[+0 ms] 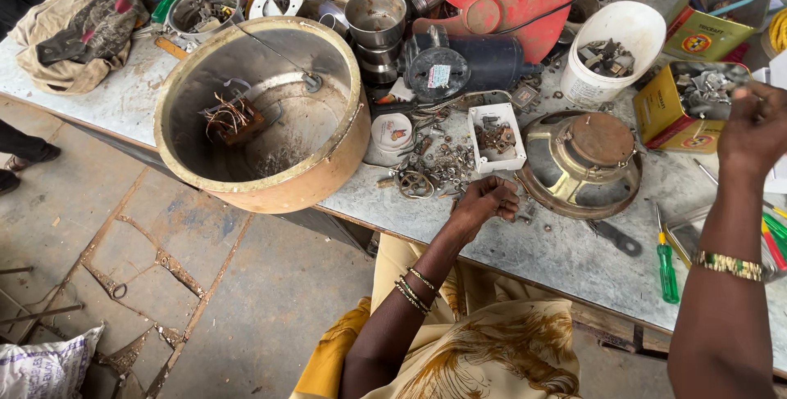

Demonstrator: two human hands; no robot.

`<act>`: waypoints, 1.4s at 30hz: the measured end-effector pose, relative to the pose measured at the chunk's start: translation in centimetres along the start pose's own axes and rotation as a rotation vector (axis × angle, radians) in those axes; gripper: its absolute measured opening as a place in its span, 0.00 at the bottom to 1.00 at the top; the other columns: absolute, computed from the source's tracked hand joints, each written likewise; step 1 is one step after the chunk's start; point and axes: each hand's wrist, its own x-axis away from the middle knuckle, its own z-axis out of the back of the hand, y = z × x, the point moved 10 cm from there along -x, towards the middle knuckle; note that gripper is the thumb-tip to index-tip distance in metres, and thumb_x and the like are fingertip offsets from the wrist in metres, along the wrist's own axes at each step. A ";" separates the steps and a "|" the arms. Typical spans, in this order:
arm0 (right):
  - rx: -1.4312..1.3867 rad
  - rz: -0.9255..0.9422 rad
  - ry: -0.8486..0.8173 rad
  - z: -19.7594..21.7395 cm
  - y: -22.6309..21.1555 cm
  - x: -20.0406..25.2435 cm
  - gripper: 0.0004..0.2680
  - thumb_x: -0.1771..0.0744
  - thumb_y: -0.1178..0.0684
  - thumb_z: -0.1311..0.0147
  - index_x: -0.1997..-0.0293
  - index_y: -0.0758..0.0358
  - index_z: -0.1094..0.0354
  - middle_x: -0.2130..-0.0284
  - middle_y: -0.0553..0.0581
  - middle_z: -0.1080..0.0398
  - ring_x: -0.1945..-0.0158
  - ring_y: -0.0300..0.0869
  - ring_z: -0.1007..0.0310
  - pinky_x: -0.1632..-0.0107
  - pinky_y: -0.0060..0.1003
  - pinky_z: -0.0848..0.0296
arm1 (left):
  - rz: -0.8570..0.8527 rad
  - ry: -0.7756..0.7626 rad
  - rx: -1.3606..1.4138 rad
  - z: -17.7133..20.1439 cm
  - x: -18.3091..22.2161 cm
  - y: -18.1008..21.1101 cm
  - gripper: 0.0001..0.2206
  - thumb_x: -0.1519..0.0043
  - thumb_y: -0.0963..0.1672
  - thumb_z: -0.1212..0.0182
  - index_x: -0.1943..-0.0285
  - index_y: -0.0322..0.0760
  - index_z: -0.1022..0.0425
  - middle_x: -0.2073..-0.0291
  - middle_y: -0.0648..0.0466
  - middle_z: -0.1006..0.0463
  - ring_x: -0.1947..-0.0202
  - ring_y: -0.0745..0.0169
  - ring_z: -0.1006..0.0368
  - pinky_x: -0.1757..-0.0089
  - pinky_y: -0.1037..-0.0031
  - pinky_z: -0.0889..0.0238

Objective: The person sorts through small metal hardware, screws, and electronic components on a workbench by hand.

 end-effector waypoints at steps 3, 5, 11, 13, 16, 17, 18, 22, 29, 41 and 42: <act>-0.159 -0.052 -0.142 -1.5 -3.1 4.4 0.04 0.25 0.65 0.49 0.54 0.69 0.28 0.64 0.57 0.25 0.66 0.33 0.30 0.60 0.28 0.33 | -0.132 0.047 -0.285 -0.5 -0.1 1.2 0.08 0.33 0.41 0.39 0.51 0.32 0.19 0.62 0.51 0.18 0.63 0.64 0.25 0.62 0.69 0.31; -0.199 -0.204 -0.473 -5.9 -6.2 11.5 0.05 0.27 0.59 0.48 0.49 0.56 0.26 0.55 0.52 0.23 0.63 0.34 0.27 0.61 0.34 0.26 | -0.209 0.115 -0.596 -1.7 0.6 2.8 0.06 0.37 0.43 0.36 0.55 0.36 0.18 0.66 0.51 0.17 0.67 0.60 0.22 0.63 0.67 0.29; 0.304 -0.216 -0.901 -12.2 -14.6 22.8 0.06 0.31 0.48 0.43 0.57 0.54 0.22 0.74 0.55 0.20 0.78 0.46 0.26 0.70 0.43 0.27 | -0.349 0.216 -1.202 -6.0 2.0 6.7 0.04 0.41 0.44 0.34 0.62 0.42 0.17 0.70 0.47 0.17 0.67 0.46 0.20 0.64 0.58 0.29; 0.433 -0.032 -0.679 -11.0 -17.4 21.5 0.08 0.34 0.48 0.38 0.57 0.58 0.22 0.74 0.59 0.22 0.74 0.47 0.23 0.68 0.43 0.27 | -0.377 0.224 -1.236 -6.1 2.1 7.2 0.04 0.42 0.44 0.34 0.61 0.42 0.17 0.69 0.46 0.18 0.66 0.43 0.20 0.65 0.57 0.29; 0.495 -0.057 -0.717 -11.8 -17.4 21.9 0.07 0.34 0.48 0.38 0.58 0.59 0.24 0.73 0.57 0.21 0.73 0.48 0.21 0.68 0.44 0.26 | -0.314 0.294 -1.255 -4.7 1.9 7.2 0.04 0.42 0.45 0.34 0.62 0.43 0.17 0.70 0.46 0.18 0.67 0.43 0.20 0.65 0.56 0.30; 0.490 -0.053 -0.718 -12.0 -17.3 22.0 0.07 0.34 0.48 0.38 0.58 0.59 0.24 0.73 0.57 0.21 0.73 0.48 0.21 0.68 0.44 0.26 | -0.336 0.305 -1.276 -4.5 1.9 7.3 0.04 0.42 0.44 0.34 0.63 0.41 0.18 0.70 0.46 0.18 0.66 0.43 0.20 0.65 0.56 0.30; 0.435 -0.059 -0.704 -12.1 -17.1 22.0 0.07 0.35 0.49 0.37 0.59 0.60 0.24 0.74 0.57 0.21 0.73 0.48 0.22 0.68 0.44 0.27 | -0.357 0.314 -1.296 -4.4 1.9 7.4 0.04 0.42 0.44 0.35 0.65 0.40 0.18 0.69 0.46 0.18 0.66 0.43 0.20 0.64 0.56 0.29; 0.122 -0.230 -0.734 -11.8 -14.6 22.3 0.04 0.35 0.55 0.38 0.60 0.60 0.26 0.74 0.56 0.22 0.75 0.42 0.23 0.72 0.39 0.28 | -0.405 0.284 -1.327 -4.9 2.2 7.0 0.04 0.43 0.44 0.34 0.67 0.39 0.18 0.70 0.44 0.19 0.66 0.42 0.21 0.64 0.56 0.29; 0.057 -0.068 -0.392 -7.0 -15.4 15.0 0.03 0.33 0.57 0.36 0.58 0.61 0.25 0.64 0.54 0.25 0.70 0.41 0.26 0.66 0.38 0.29 | -0.446 0.271 -1.403 -6.7 2.4 6.6 0.09 0.43 0.47 0.31 0.65 0.36 0.20 0.73 0.45 0.20 0.66 0.42 0.22 0.64 0.56 0.31; 0.351 0.274 -0.264 -6.8 -16.3 14.4 0.05 0.31 0.55 0.36 0.60 0.60 0.29 0.62 0.51 0.33 0.62 0.44 0.27 0.65 0.40 0.27 | -0.426 0.345 -1.336 -6.5 2.0 6.3 0.08 0.42 0.46 0.32 0.64 0.36 0.19 0.74 0.45 0.20 0.69 0.44 0.22 0.66 0.56 0.31; 0.109 0.074 -0.279 -6.7 -14.2 14.2 0.04 0.31 0.55 0.37 0.60 0.59 0.29 0.62 0.49 0.30 0.64 0.40 0.28 0.66 0.36 0.28 | -0.421 0.345 -1.310 -6.3 2.1 6.3 0.07 0.42 0.45 0.32 0.65 0.36 0.18 0.73 0.45 0.19 0.70 0.44 0.21 0.67 0.55 0.31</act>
